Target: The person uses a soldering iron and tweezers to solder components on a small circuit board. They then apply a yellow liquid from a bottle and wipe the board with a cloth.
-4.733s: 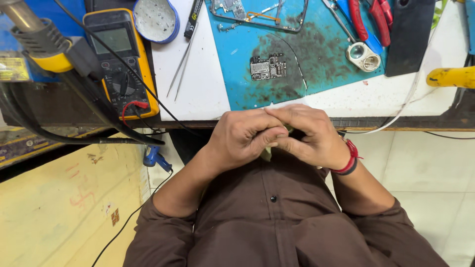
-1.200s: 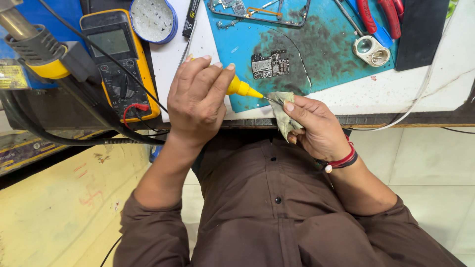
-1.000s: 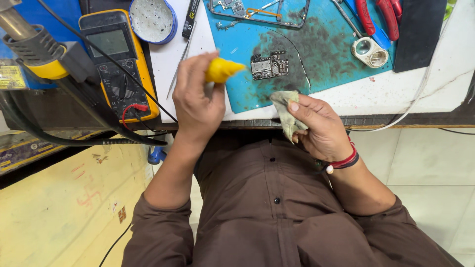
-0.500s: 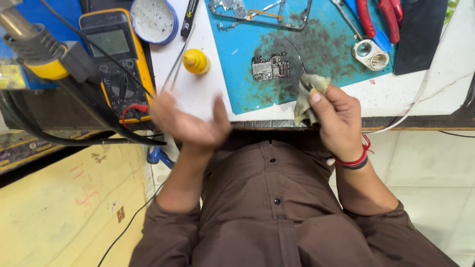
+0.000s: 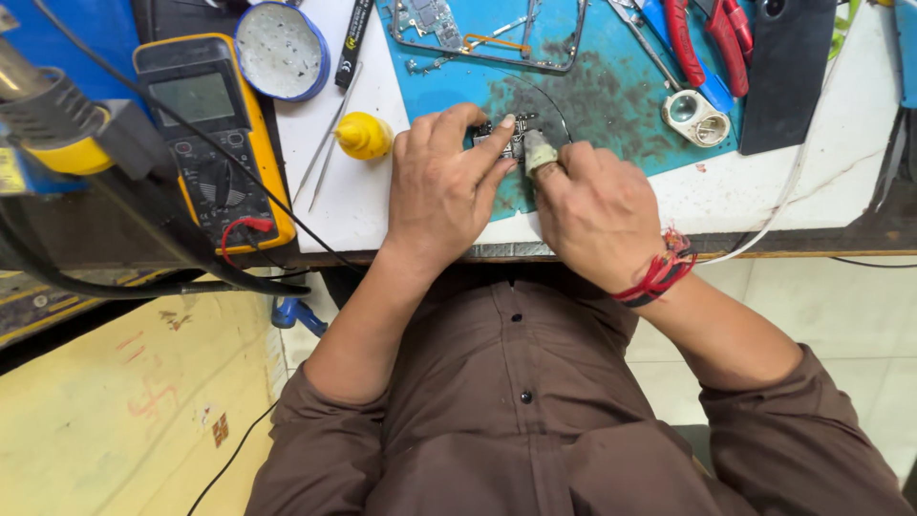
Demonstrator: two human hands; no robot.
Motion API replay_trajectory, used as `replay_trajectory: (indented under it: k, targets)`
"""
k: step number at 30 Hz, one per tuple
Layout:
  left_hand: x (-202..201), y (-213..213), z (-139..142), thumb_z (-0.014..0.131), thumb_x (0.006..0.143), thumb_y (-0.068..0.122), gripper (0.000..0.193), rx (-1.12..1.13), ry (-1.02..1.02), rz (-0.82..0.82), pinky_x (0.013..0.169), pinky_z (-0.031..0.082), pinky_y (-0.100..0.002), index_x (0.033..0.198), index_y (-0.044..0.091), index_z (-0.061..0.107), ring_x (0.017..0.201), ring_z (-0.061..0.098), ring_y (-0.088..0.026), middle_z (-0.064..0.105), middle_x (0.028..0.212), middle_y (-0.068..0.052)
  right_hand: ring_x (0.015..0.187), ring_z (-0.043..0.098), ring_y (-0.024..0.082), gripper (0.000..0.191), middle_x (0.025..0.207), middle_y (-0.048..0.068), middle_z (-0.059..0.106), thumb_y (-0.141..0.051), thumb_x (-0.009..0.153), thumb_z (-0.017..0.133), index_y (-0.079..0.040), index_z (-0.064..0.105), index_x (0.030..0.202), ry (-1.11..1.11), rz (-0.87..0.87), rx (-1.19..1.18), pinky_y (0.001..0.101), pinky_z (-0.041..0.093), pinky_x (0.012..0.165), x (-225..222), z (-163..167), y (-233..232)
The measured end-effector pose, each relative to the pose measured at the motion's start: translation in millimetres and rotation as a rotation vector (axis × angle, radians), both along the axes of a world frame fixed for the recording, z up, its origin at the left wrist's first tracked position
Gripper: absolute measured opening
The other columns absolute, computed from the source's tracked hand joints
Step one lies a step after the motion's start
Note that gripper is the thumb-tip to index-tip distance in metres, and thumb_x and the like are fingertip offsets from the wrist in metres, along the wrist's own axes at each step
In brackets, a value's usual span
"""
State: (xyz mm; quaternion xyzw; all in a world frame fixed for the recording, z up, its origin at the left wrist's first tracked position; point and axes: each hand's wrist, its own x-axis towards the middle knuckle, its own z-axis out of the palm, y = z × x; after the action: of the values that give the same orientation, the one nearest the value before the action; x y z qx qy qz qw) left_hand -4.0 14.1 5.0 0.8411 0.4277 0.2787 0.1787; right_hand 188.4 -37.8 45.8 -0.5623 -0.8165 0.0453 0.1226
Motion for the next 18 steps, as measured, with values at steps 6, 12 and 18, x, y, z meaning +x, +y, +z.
replay_trajectory:
  k: [6, 12, 18]
  targets:
    - [-0.7, -0.4, -1.7, 0.076, 0.098, 0.027, 0.035, 0.0, -0.003, -0.001, 0.093, 0.04, -0.043, 0.131, 0.015, 0.072, 0.112, 0.054, -0.027, 0.06, 0.126, -0.006, 0.08, 0.062, 0.029, 0.016, 0.088, 0.01, 0.058, -0.013, 0.09, 0.07, -0.004, 0.07, 0.103, -0.085, -0.059, -0.008, 0.0427, 0.049, 0.065, -8.9, -1.4, -2.7]
    - [1.0, -3.5, 0.3, 0.075, 0.098, 0.026, 0.035, 0.004, 0.014, 0.011, 0.09, 0.04, -0.042, 0.131, 0.015, 0.072, 0.11, 0.054, -0.027, 0.06, 0.124, -0.006, 0.079, 0.062, 0.03, 0.017, 0.087, 0.012, 0.058, -0.012, 0.089, 0.069, -0.002, 0.07, 0.103, -0.046, -0.047, -0.005, 0.0429, 0.049, 0.066, -9.0, -1.4, -1.4]
    - [2.4, -2.1, -1.4, 0.075, 0.098, 0.027, 0.035, 0.018, 0.012, 0.016, 0.091, 0.04, -0.042, 0.131, 0.015, 0.072, 0.109, 0.054, -0.026, 0.061, 0.124, -0.006, 0.081, 0.062, 0.031, 0.008, 0.089, 0.011, 0.059, -0.012, 0.09, 0.069, -0.005, 0.069, 0.094, -0.009, -0.078, 0.005, 0.0432, 0.05, 0.067, -9.8, 1.9, -0.6]
